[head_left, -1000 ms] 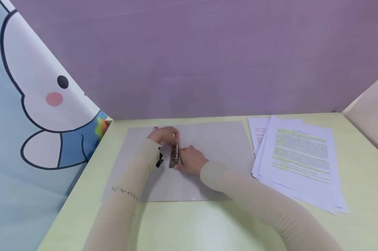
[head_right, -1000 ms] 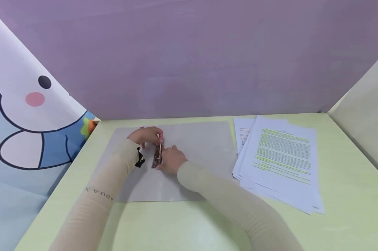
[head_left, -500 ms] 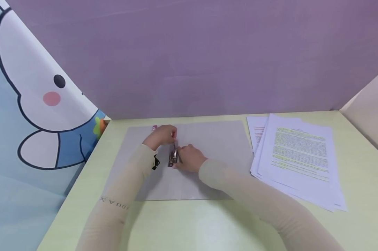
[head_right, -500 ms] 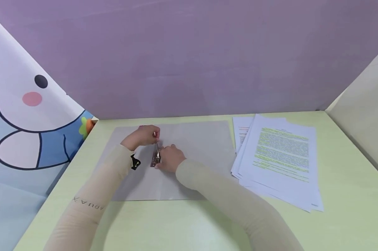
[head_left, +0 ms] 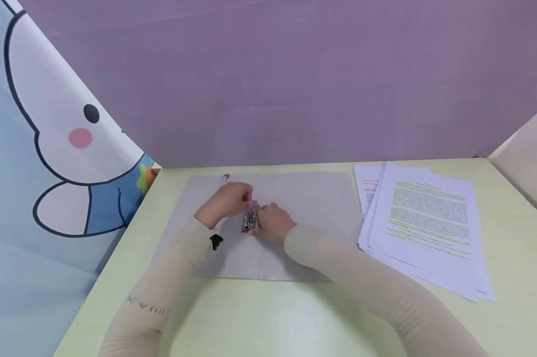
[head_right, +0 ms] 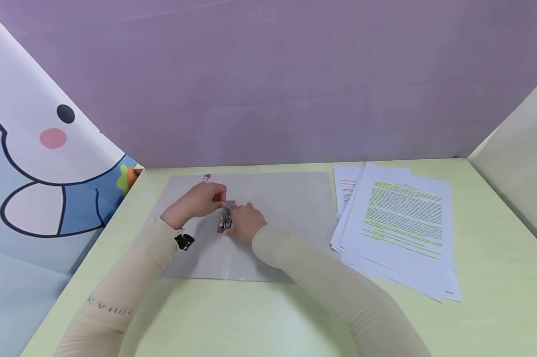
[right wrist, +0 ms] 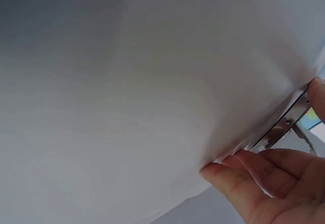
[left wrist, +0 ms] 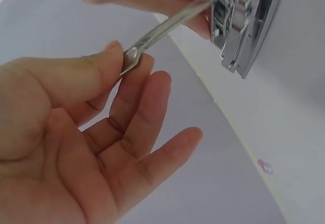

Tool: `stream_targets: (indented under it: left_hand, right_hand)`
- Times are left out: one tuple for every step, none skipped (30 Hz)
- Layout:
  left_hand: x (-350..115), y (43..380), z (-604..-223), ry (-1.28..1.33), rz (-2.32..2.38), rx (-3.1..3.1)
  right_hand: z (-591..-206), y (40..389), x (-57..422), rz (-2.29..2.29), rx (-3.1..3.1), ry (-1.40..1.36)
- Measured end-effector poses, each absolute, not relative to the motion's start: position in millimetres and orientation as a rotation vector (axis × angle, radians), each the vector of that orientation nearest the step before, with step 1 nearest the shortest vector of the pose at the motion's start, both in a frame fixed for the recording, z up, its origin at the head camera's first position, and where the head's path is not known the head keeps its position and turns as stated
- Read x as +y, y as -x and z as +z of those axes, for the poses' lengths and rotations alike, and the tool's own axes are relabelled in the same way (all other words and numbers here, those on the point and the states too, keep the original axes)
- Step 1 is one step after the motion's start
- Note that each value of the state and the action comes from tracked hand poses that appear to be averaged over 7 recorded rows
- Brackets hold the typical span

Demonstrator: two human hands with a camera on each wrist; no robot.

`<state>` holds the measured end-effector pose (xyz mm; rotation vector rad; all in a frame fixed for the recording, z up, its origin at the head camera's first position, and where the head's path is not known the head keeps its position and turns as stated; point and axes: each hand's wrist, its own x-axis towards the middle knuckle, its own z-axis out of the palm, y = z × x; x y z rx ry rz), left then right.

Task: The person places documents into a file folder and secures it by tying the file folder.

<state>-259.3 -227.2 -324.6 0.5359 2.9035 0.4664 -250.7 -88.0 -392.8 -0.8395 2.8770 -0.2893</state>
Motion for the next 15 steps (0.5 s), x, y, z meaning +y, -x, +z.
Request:
stream_targets:
  left_hand:
    - [-226, 257, -324, -0.542, 0.463, 2.904]
    - [-225, 254, -324, -0.548, 0.454, 2.905]
    - [-224, 251, -324, -0.568, 0.44, 2.907]
    - [-223, 248, -324, -0.578, 0.43, 2.904]
    - [-223, 244, -325, -0.584, 0.429, 2.9]
    - [-222, 241, -326, -0.591, 0.432, 2.896]
    - [-222, 238, -327, -0.606, 0.427, 2.898]
    - [-222, 235, -328, -0.615, 0.428, 2.896]
    - [-222, 232, -329, -0.628, 0.426, 2.897]
    - [-222, 229, -331, -0.632, 0.428, 2.899]
    - [-223, 227, -333, -0.637, 0.431, 2.903]
    - [-223, 224, -335, -0.644, 0.426, 2.907]
    - [-224, 222, -336, -0.652, 0.419, 2.91]
    - [-225, 220, -338, -0.654, 0.419, 2.912]
    - [-226, 218, -340, -0.653, 0.427, 2.914]
  right_hand:
    - [-394, 252, -87, -0.286, 2.883, 0.835]
    - [-395, 253, -87, -0.284, 2.888, 0.832]
    - [-395, 253, -86, -0.29, 2.891, 0.833]
    - [-396, 254, -86, -0.302, 2.89, 0.835]
    - [-396, 255, -85, -0.31, 2.89, 0.839]
    - [-396, 255, -85, -0.324, 2.889, 0.847]
    - [-396, 255, -84, -0.336, 2.886, 0.853]
    - [-396, 256, -84, -0.344, 2.885, 0.862]
    - [-395, 256, -83, -0.354, 2.883, 0.87]
    - [-395, 256, -83, -0.357, 2.88, 0.875]
    - [-395, 256, -83, -0.354, 2.88, 0.878]
    - [-394, 256, -83, -0.346, 2.88, 0.882]
    - [-393, 256, -83, -0.338, 2.878, 0.882]
    - [-393, 256, -83, -0.331, 2.876, 0.881]
    - [-392, 256, -84, -0.325, 2.874, 0.875]
